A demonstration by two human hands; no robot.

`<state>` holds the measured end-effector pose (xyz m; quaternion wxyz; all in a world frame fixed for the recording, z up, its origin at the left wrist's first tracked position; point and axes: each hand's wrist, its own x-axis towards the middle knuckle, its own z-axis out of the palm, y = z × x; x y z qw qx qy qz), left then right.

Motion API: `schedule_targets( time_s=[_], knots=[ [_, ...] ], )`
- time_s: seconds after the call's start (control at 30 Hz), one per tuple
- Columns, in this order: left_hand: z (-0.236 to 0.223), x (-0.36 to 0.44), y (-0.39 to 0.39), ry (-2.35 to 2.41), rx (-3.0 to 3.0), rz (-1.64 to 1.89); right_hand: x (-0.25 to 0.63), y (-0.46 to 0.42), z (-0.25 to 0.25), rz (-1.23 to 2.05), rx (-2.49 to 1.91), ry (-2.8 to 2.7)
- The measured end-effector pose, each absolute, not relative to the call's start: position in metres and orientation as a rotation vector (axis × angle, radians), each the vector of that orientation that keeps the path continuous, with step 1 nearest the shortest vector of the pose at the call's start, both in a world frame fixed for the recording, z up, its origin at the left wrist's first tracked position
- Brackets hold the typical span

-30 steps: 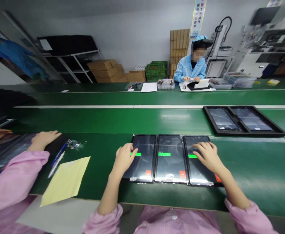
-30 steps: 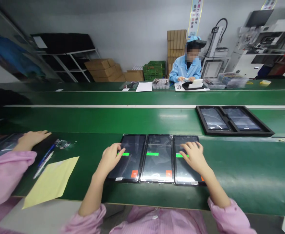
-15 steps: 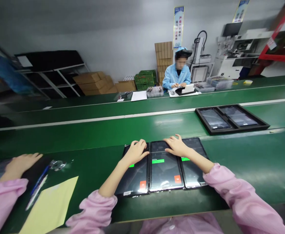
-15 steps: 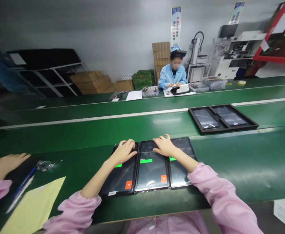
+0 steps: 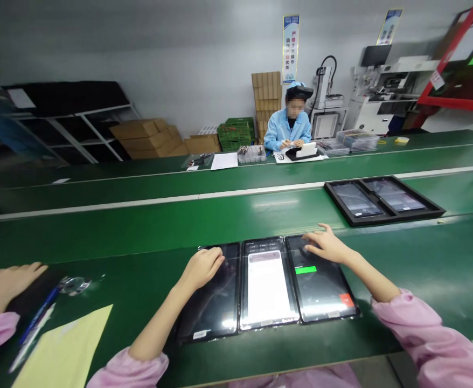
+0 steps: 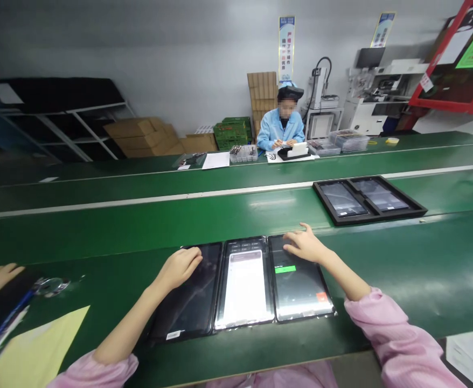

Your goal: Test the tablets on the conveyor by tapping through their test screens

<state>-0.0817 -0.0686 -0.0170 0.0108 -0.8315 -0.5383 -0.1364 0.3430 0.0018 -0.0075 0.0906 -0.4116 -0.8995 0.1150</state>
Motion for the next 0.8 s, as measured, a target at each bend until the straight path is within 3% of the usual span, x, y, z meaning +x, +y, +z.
schedule_targets(
  time_s=[0.17, 0.27, 0.47, 0.63, 0.8],
  knots=[
    [-0.018, -0.079, -0.065, -1.755, -2.574, -0.590, 0.343, 0.000, -0.012, 0.172, -1.252, -2.703],
    [-0.022, -0.076, -0.067, -1.798, -2.655, -0.637, 0.335, -0.002, -0.007, 0.228, -1.189, -2.721],
    [-0.029, -0.070, -0.070, -1.757, -2.620, -0.733, 0.282, 0.002, 0.003, 0.130, -1.090, -2.815],
    [-0.031, -0.069, -0.065, -1.698, -2.618, -0.654, 0.253, 0.006, -0.002, 0.002, -1.005, -2.893],
    [-0.029, -0.072, -0.064, -1.758, -2.601, -0.501, 0.298, 0.014, -0.006, 0.054, -1.217, -2.671]
  ],
)
